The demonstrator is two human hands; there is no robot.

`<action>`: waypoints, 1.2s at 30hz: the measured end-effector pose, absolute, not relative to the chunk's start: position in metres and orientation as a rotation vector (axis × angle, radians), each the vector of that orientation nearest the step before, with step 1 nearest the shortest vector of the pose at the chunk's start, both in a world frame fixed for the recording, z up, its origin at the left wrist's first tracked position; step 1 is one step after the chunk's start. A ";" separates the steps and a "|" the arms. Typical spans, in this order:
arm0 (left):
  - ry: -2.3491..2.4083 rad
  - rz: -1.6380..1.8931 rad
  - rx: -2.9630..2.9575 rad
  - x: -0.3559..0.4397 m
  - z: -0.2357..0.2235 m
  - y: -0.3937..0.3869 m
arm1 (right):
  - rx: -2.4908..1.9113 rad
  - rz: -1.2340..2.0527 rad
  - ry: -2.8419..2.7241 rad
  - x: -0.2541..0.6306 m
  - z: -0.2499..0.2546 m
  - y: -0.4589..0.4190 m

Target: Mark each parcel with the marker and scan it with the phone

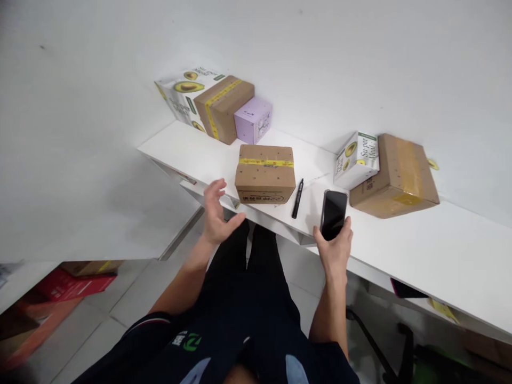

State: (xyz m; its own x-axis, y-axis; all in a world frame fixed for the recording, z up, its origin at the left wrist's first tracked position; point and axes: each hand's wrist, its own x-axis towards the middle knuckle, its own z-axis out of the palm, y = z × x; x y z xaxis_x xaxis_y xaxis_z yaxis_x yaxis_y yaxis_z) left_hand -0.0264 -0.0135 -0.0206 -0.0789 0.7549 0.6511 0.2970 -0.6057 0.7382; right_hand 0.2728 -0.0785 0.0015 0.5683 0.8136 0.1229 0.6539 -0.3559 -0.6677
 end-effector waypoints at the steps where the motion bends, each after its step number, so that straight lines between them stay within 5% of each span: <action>1: 1.179 1.647 1.844 -0.037 -0.027 0.001 | -2.260 0.274 -1.166 0.281 0.002 -0.075; 8: 1.032 1.106 2.022 -0.073 -0.033 0.086 | -2.661 0.308 -1.271 0.305 0.003 -0.069; 18: 0.885 0.857 2.138 -0.055 -0.007 0.128 | -2.654 0.164 -1.198 0.317 -0.019 -0.076; 24: 1.282 0.955 2.217 -0.018 0.003 0.110 | -2.194 -0.148 -1.373 0.316 -0.037 -0.074; 36: 1.716 1.187 2.239 0.083 0.014 0.204 | -2.019 -0.092 -1.327 0.302 -0.037 -0.076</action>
State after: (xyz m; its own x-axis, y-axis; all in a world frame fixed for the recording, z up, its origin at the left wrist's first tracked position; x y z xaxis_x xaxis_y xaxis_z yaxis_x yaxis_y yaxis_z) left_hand 0.0829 0.2038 0.0140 0.0720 0.8504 0.5211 0.7879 -0.3689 0.4932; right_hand 0.3020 -0.0756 -0.0369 0.4706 0.7764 0.4192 0.8268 -0.2222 -0.5167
